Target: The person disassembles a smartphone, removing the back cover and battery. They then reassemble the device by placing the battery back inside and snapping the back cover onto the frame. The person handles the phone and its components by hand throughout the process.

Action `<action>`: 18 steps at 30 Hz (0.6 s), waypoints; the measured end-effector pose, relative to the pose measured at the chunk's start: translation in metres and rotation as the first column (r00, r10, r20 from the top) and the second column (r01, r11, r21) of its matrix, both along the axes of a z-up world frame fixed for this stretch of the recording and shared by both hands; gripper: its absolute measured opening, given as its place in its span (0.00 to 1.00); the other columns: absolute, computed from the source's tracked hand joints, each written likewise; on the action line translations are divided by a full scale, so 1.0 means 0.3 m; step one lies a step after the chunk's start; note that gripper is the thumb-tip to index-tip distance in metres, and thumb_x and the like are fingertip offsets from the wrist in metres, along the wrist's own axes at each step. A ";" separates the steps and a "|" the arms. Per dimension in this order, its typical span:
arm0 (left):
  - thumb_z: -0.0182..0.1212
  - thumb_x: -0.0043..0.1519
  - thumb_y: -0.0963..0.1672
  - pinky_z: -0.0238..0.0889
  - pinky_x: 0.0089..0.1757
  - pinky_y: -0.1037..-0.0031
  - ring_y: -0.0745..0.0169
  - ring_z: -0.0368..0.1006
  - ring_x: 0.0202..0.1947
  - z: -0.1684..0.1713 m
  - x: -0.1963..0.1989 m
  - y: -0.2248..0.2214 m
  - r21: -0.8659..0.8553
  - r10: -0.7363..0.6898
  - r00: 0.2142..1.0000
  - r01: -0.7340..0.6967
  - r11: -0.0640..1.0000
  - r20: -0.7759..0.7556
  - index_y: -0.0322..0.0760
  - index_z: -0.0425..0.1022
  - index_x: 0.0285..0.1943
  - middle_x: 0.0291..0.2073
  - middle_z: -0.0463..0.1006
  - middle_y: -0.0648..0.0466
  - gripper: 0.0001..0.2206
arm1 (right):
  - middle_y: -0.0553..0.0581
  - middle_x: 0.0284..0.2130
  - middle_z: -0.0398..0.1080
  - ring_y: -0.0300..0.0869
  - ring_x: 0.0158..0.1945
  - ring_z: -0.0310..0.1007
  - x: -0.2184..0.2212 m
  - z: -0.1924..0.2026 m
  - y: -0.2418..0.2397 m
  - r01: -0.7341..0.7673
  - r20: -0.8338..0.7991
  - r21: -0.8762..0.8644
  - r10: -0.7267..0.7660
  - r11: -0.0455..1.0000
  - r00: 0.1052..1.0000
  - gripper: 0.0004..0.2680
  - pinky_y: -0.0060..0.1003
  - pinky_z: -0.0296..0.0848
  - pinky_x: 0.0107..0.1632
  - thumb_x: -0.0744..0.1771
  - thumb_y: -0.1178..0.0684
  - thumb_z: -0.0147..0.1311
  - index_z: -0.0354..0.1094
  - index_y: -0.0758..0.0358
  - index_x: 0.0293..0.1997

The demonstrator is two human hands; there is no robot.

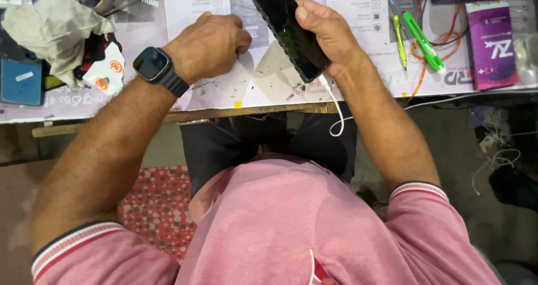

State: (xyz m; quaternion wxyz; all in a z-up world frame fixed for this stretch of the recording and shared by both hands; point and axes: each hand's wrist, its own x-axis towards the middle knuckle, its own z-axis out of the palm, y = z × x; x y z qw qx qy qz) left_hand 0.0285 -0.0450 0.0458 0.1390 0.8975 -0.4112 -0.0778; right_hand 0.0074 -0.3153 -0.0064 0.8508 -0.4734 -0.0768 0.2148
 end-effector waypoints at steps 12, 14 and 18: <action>0.64 0.66 0.35 0.72 0.40 0.72 0.61 0.77 0.37 -0.067 -0.032 0.073 -0.719 0.091 0.877 -0.442 0.536 -0.471 0.31 0.76 0.45 0.36 0.79 0.50 0.04 | 0.54 0.40 0.75 0.35 0.37 0.74 0.002 -0.013 0.002 -0.018 -0.001 0.058 0.018 0.998 1.000 0.15 0.29 0.74 0.43 0.72 0.46 0.57 0.69 0.68 0.58; 0.62 0.68 0.35 0.76 0.42 0.73 0.63 0.79 0.36 -0.073 -0.067 0.052 -0.767 0.024 0.800 -0.582 0.272 -0.599 0.32 0.74 0.44 0.36 0.79 0.52 0.03 | 0.54 0.38 0.74 0.35 0.34 0.73 -0.001 0.001 0.006 -0.021 0.003 0.046 0.021 0.999 1.000 0.16 0.30 0.73 0.39 0.71 0.45 0.57 0.68 0.68 0.59; 0.59 0.70 0.36 0.77 0.41 0.71 0.61 0.78 0.34 -0.078 -0.112 -0.033 -0.691 -0.290 0.693 -0.711 -0.127 -0.660 0.33 0.71 0.43 0.35 0.78 0.51 0.03 | 0.51 0.29 0.68 0.36 0.25 0.63 -0.025 0.013 0.002 -0.104 0.007 0.120 0.104 0.987 0.995 0.17 0.33 0.65 0.30 0.72 0.41 0.54 0.65 0.65 0.58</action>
